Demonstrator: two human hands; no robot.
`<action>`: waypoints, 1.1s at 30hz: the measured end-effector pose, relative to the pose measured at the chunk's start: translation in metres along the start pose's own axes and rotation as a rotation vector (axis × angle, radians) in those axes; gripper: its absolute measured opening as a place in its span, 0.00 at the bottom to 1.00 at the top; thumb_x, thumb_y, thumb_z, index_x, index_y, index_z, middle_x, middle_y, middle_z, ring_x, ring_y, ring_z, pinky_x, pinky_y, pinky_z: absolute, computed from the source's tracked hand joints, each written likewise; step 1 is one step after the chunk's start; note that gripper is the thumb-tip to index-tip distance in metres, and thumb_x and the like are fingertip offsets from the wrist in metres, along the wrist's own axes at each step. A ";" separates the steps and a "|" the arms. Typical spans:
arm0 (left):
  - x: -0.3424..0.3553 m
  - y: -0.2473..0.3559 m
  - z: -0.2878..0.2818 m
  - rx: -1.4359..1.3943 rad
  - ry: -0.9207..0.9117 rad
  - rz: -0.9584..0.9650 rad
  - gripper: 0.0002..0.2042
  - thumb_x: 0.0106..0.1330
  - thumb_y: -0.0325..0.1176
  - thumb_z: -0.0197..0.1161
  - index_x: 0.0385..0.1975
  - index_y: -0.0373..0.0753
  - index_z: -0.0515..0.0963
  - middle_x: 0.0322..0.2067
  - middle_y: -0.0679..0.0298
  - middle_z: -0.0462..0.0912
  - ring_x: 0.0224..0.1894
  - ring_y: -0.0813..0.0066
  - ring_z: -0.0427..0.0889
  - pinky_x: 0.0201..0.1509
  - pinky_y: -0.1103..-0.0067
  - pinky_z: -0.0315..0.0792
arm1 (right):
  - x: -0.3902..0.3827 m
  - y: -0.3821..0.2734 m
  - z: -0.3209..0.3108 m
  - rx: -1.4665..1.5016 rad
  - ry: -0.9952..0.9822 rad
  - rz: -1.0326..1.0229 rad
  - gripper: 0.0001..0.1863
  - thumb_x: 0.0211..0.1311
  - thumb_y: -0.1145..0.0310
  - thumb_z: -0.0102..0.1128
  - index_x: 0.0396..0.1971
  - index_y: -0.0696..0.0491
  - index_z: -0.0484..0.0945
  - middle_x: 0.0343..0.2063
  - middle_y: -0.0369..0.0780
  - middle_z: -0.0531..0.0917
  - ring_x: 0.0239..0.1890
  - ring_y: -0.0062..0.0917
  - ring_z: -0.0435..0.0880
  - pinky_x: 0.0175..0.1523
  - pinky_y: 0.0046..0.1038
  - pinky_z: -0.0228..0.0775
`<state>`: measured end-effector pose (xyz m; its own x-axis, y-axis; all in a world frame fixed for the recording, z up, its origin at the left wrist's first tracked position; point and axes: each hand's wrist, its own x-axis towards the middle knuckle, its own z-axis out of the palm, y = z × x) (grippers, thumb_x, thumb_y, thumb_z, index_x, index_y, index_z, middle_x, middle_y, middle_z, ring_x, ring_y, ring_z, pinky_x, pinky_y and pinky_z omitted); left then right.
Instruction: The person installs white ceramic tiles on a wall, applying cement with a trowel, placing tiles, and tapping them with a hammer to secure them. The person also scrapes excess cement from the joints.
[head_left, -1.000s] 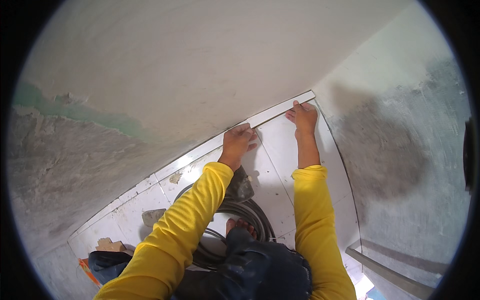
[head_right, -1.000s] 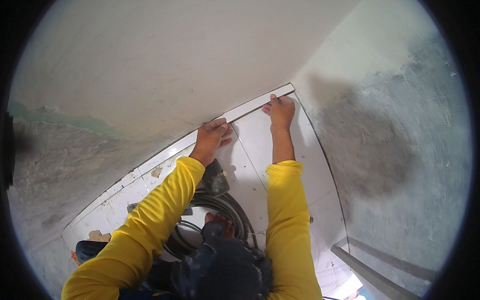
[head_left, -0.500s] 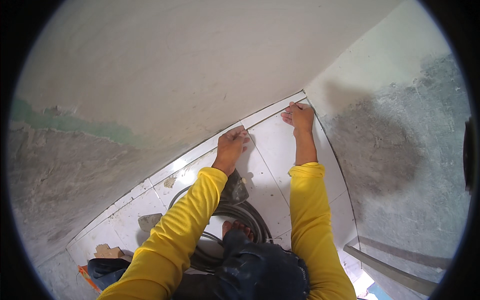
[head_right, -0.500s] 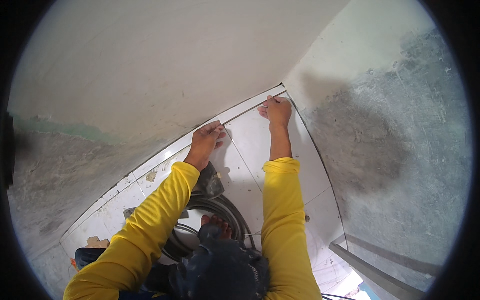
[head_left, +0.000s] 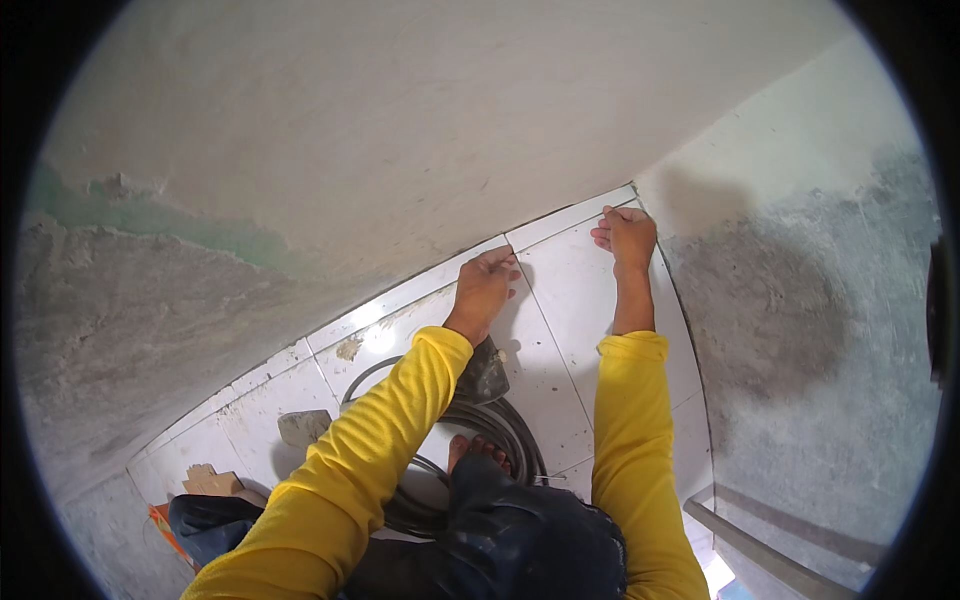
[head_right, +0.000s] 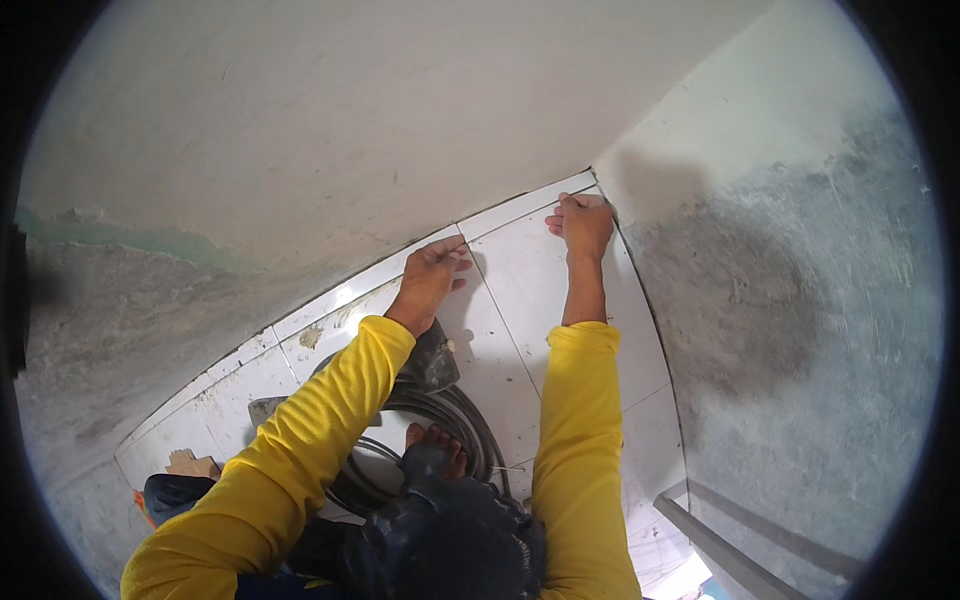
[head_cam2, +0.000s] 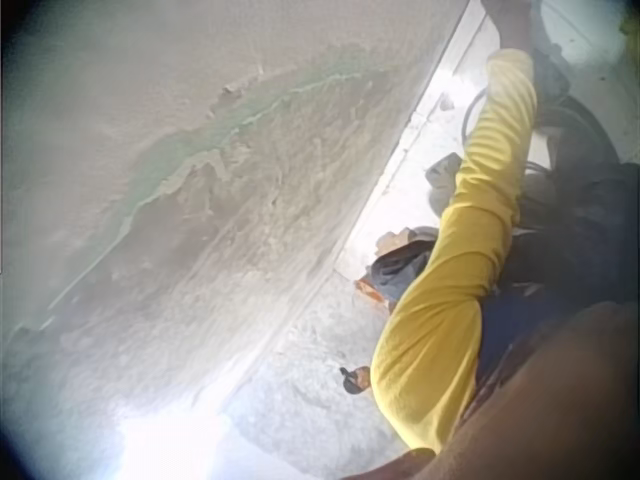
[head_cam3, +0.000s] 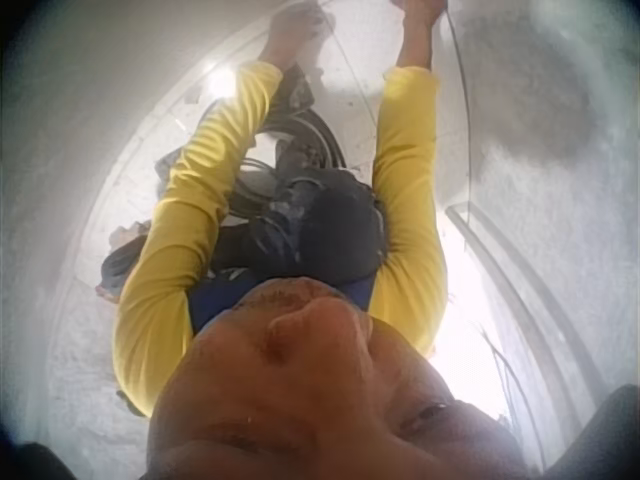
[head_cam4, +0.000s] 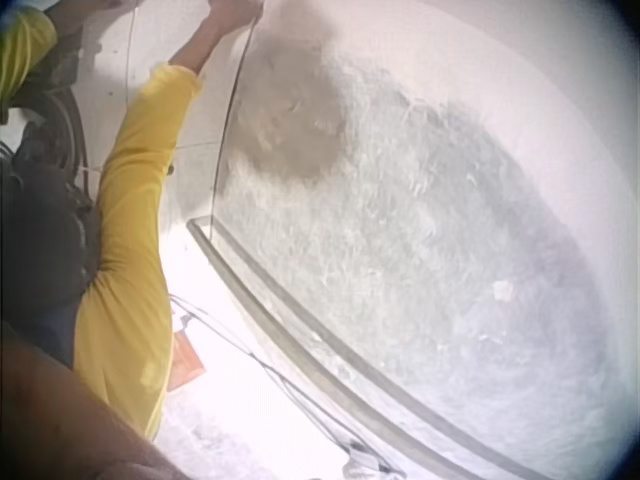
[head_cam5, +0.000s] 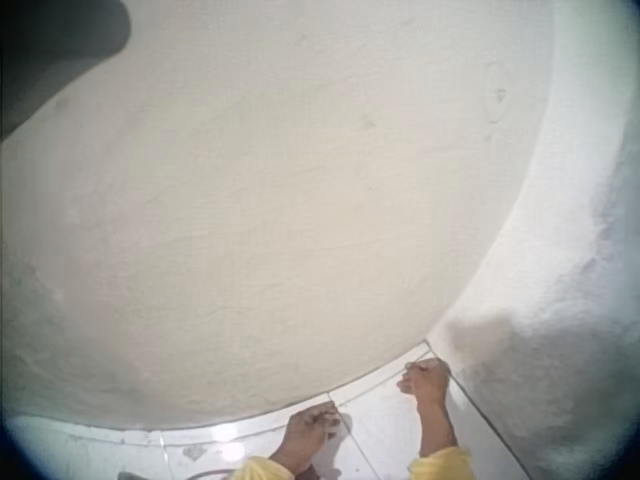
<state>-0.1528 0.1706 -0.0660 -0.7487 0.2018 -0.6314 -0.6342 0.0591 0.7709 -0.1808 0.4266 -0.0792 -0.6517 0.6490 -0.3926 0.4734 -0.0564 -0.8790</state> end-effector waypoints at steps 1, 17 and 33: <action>0.001 -0.002 -0.001 0.009 0.019 0.013 0.20 0.82 0.31 0.60 0.70 0.32 0.78 0.58 0.61 0.87 0.55 0.73 0.87 0.56 0.72 0.82 | -0.002 0.001 0.000 -0.033 0.005 -0.029 0.12 0.73 0.70 0.71 0.44 0.65 0.85 0.33 0.45 0.91 0.26 0.29 0.92 0.30 0.27 0.86; 0.015 -0.012 0.007 0.164 0.076 0.138 0.21 0.82 0.32 0.61 0.70 0.30 0.78 0.48 0.64 0.86 0.45 0.76 0.86 0.45 0.77 0.80 | -0.046 0.023 0.026 -0.589 0.212 -0.377 0.31 0.62 0.59 0.81 0.62 0.59 0.87 0.36 0.43 0.89 0.39 0.38 0.88 0.50 0.39 0.80; -0.004 -0.005 -0.013 0.079 0.000 0.030 0.22 0.82 0.28 0.51 0.72 0.30 0.76 0.56 0.59 0.84 0.50 0.71 0.86 0.52 0.75 0.80 | -0.049 0.017 0.023 -0.536 0.188 -0.353 0.34 0.59 0.59 0.85 0.61 0.62 0.86 0.35 0.43 0.88 0.39 0.37 0.88 0.49 0.38 0.80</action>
<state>-0.1497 0.1574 -0.0683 -0.7668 0.2049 -0.6083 -0.5947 0.1298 0.7934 -0.1539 0.3765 -0.0809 -0.7299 0.6835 -0.0097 0.5116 0.5368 -0.6709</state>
